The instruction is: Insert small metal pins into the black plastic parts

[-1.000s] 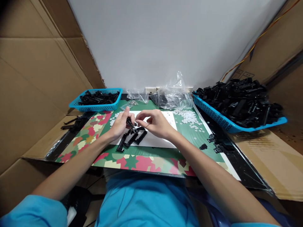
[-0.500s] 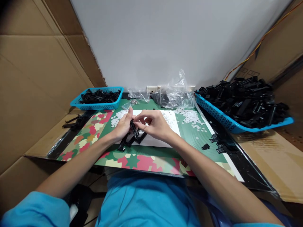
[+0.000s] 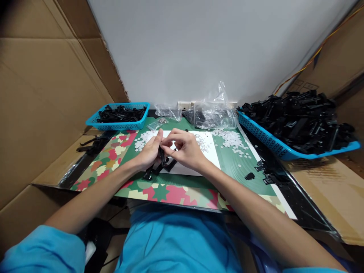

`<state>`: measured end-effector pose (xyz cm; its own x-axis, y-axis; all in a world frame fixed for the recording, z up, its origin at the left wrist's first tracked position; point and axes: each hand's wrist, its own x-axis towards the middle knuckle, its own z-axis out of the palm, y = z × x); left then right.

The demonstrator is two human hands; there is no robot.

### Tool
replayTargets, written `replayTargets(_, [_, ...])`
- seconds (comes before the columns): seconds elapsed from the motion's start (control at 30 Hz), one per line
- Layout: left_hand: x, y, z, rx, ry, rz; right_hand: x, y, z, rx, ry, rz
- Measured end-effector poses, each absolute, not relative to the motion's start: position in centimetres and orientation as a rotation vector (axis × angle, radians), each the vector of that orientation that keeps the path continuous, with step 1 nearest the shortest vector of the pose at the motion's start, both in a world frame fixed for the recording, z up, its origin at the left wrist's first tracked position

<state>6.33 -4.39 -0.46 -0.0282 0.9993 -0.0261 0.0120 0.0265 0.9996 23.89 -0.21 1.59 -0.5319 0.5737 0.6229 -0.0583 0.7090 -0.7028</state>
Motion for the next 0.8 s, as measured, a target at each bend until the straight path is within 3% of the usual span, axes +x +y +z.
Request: replayTargets(0.8, [6.5, -4.2, -0.1, 1.256, 1.265, 1.203, 23.1, -0.7, 0.4, -0.426, -1.939, 0.632])
